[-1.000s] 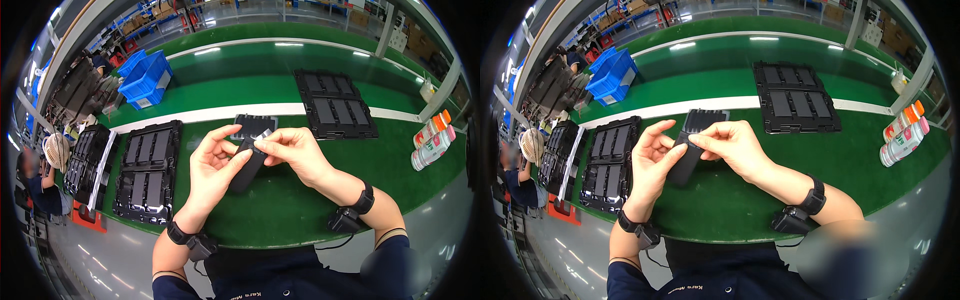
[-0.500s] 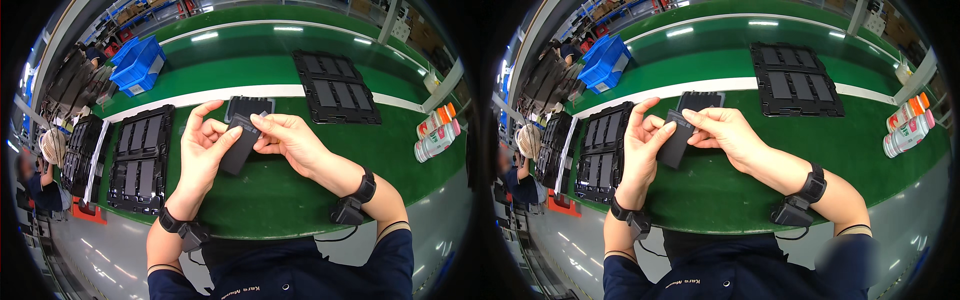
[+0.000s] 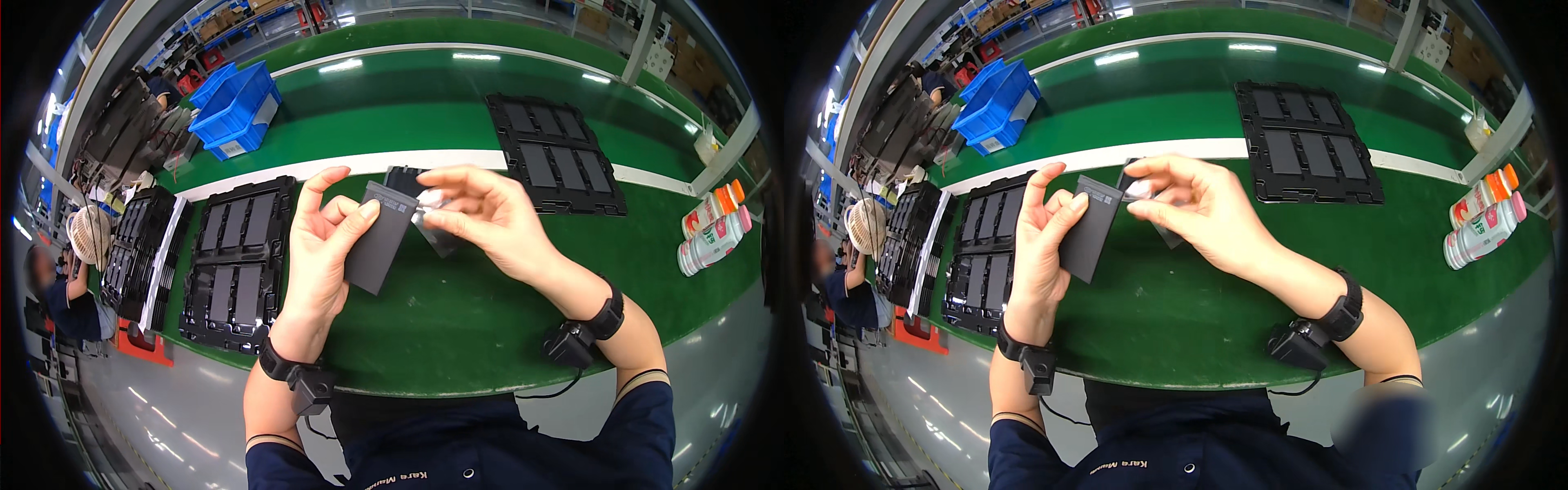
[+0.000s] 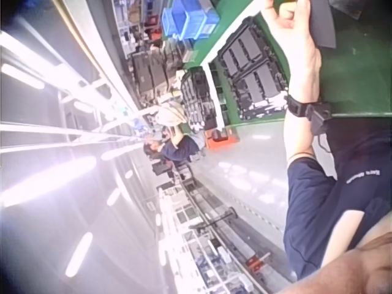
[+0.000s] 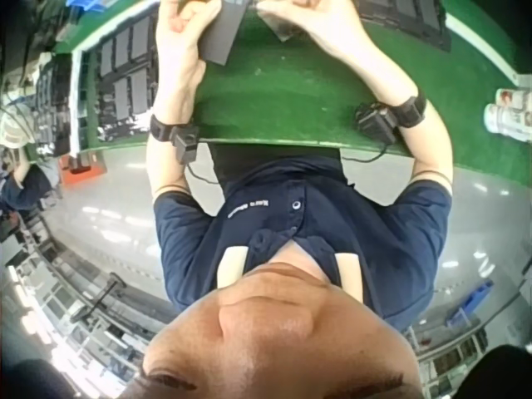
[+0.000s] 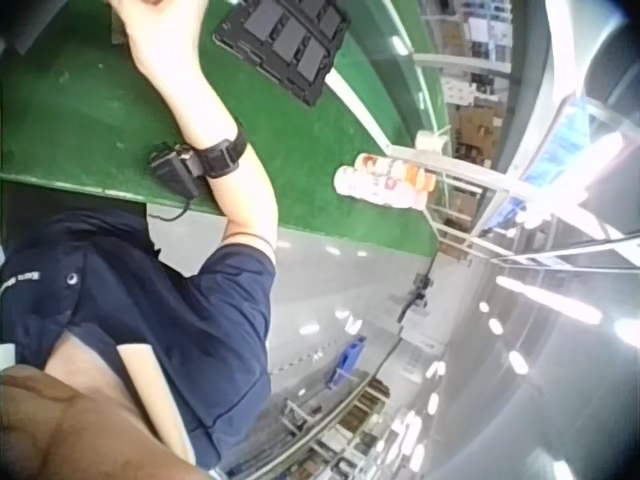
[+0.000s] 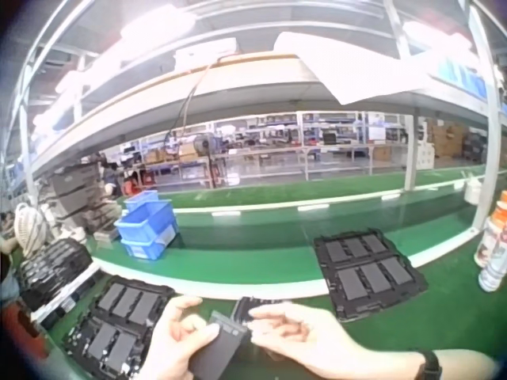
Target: The person is applying small transparent adhesive strips to the edges of a black rectangular electronic component.
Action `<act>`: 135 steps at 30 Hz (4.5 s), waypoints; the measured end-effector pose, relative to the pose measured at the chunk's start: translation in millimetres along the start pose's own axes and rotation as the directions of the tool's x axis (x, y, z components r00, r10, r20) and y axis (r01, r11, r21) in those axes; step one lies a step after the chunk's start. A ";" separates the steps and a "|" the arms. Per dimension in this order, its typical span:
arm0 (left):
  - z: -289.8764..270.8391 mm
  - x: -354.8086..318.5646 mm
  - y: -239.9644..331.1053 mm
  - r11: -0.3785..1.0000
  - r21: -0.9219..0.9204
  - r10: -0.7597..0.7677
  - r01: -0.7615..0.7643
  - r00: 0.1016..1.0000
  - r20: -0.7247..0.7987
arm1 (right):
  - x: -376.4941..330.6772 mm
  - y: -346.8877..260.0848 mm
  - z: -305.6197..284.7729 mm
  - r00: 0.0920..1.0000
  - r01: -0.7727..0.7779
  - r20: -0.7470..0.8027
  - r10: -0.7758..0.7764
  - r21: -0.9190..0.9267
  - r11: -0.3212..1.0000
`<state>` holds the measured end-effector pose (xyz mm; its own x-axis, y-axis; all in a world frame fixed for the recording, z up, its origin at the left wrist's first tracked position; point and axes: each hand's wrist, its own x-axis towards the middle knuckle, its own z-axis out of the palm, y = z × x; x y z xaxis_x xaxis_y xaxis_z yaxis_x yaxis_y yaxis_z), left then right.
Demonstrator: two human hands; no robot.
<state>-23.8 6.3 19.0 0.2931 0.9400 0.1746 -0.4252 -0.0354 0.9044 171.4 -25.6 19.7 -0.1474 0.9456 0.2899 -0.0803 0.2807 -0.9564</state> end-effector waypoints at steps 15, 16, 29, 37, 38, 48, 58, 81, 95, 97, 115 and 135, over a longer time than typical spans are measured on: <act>1.9 -4.0 3.0 0.984 -0.053 -0.167 0.169 0.986 0.025 | 1.8 -13.1 -1.7 0.542 0.616 0.541 -0.643 -0.776 -0.133; 1.8 -4.6 3.3 0.980 -0.063 -0.186 0.187 0.982 0.019 | 1.9 -12.8 0.0 0.541 0.618 0.540 -0.644 -0.775 -0.131; 8.1 -9.8 2.3 0.973 -0.170 -0.159 0.156 0.987 0.000 | -1.5 -13.2 4.4 0.508 0.603 0.499 -0.702 -0.788 -0.124; 5.7 -7.1 3.3 0.997 0.015 0.079 -0.080 0.995 0.054 | -3.5 -24.9 10.2 0.978 0.126 -0.145 -0.151 -0.167 0.978; 7.0 -8.0 1.8 0.993 0.039 0.104 -0.108 0.992 0.074 | -4.1 -23.5 12.4 0.978 0.124 -0.144 -0.149 -0.167 0.978; 6.1 -5.6 -2.2 0.969 -0.188 -0.147 0.161 0.985 0.085 | -16.8 -30.0 29.3 0.996 0.045 -0.083 -0.035 0.118 0.992; 4.5 -8.9 -6.6 0.908 -0.320 -0.212 0.270 0.956 0.204 | -19.3 -21.0 29.6 0.924 0.345 -0.097 -0.370 -0.208 0.915; 0.3 -5.6 -7.7 0.897 -0.337 -0.167 0.287 0.924 0.343 | -14.1 -13.8 28.2 0.923 -0.383 0.292 0.251 0.624 0.682; 3.1 -4.3 -6.2 0.931 -0.269 -0.165 0.247 0.942 0.292 | -9.7 -14.8 25.3 0.907 -0.419 0.331 0.261 0.637 0.647; 3.7 -4.7 -4.5 0.947 -0.247 -0.143 0.205 0.958 0.248 | -9.4 -14.4 22.4 0.904 -0.423 0.340 0.260 0.617 0.664; 11.8 -22.0 7.8 0.826 0.408 0.326 -0.388 0.920 0.216 | -18.4 -12.6 23.4 0.924 0.356 0.001 -0.383 -0.374 0.857; 12.8 -22.2 2.9 0.749 0.415 0.466 -0.517 0.856 0.224 | -17.5 -5.8 23.4 0.902 0.417 0.094 -0.421 -0.442 0.794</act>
<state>-20.6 -19.0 22.7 0.2446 0.7116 0.6586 -0.1146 -0.6532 0.7484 151.4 -47.7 21.0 -0.1920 0.7192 0.6677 0.3101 0.6900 -0.6540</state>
